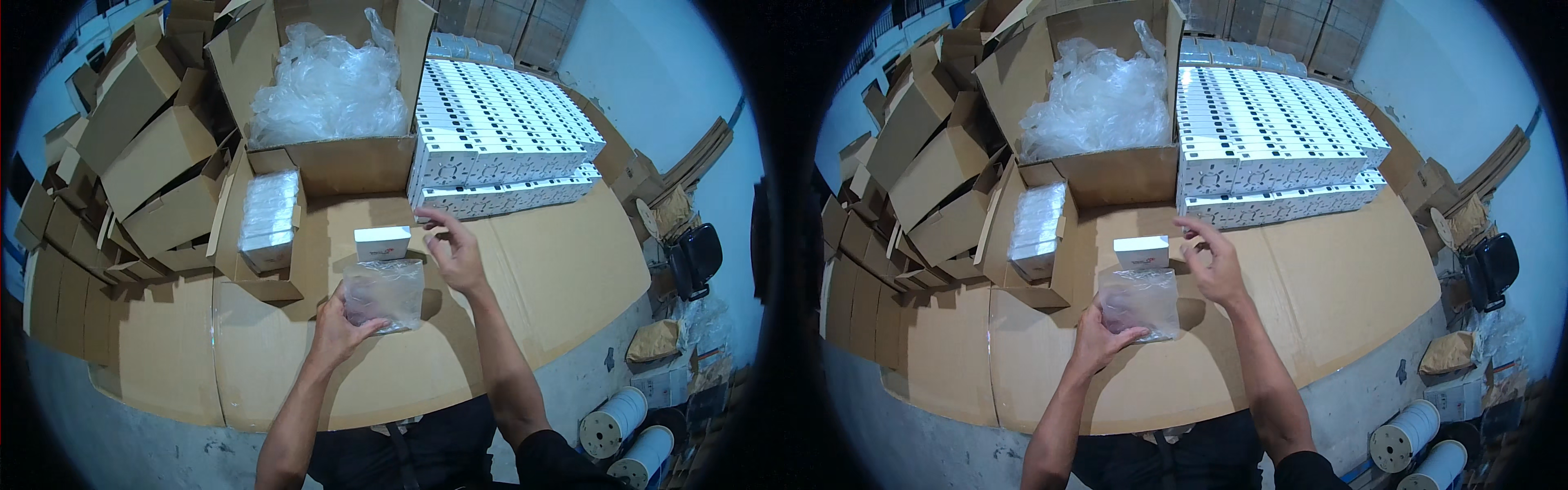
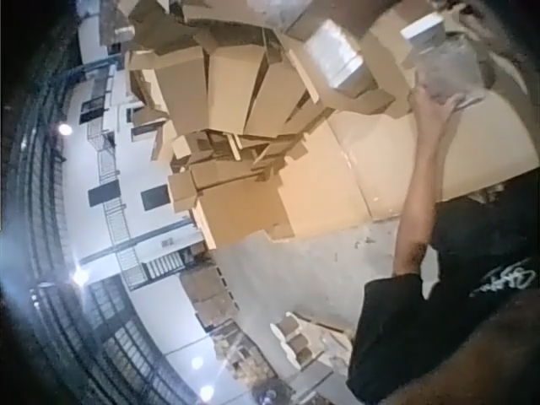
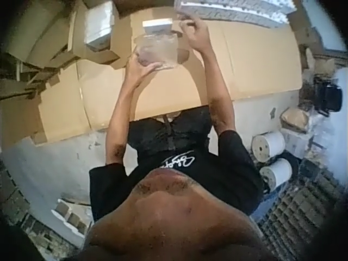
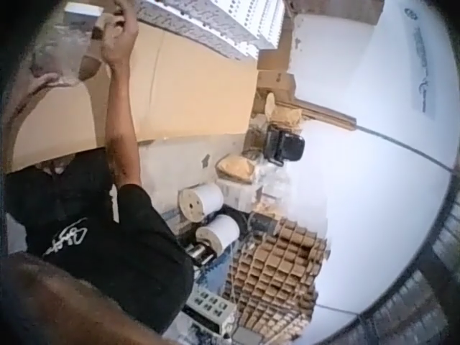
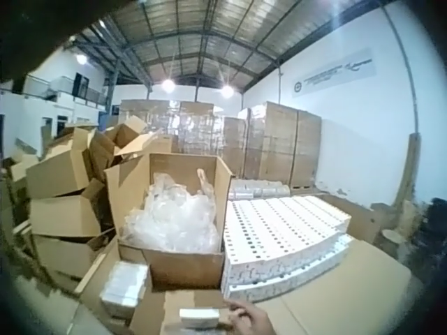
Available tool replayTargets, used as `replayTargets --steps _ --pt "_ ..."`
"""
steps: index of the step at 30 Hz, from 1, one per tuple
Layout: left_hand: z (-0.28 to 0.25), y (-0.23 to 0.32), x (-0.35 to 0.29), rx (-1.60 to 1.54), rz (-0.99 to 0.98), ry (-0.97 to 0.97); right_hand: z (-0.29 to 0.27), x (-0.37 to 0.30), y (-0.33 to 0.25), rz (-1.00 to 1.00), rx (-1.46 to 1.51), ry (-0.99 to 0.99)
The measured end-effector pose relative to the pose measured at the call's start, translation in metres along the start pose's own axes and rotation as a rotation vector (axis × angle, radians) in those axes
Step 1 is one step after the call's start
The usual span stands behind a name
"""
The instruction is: Packaging small white product boxes into plastic bags and then into cardboard boxes.
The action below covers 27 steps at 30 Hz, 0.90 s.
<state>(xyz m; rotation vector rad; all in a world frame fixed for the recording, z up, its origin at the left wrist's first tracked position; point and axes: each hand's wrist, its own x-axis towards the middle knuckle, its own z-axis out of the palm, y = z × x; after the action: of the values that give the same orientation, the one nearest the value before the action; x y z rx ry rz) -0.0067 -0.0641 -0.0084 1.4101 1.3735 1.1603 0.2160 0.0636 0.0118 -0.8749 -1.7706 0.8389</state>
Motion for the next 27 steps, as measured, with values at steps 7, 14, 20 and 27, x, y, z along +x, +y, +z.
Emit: replayTargets --steps 7,14,20,27 --pt "-0.009 0.004 0.006 0.018 -0.02 -0.093 0.031 -0.011 0.011 0.19 0.185 -0.028" --pt "-0.009 -0.01 0.007 -0.143 -0.018 -0.056 0.036 -0.011 0.01 0.128 0.159 0.091" --pt "-0.014 -0.011 0.005 -0.122 -0.031 -0.082 0.032 -0.01 -0.006 0.108 0.583 0.275" --pt "-0.014 -0.003 0.005 -0.106 -0.096 -0.088 0.02 -0.013 -0.01 0.201 0.634 0.149"
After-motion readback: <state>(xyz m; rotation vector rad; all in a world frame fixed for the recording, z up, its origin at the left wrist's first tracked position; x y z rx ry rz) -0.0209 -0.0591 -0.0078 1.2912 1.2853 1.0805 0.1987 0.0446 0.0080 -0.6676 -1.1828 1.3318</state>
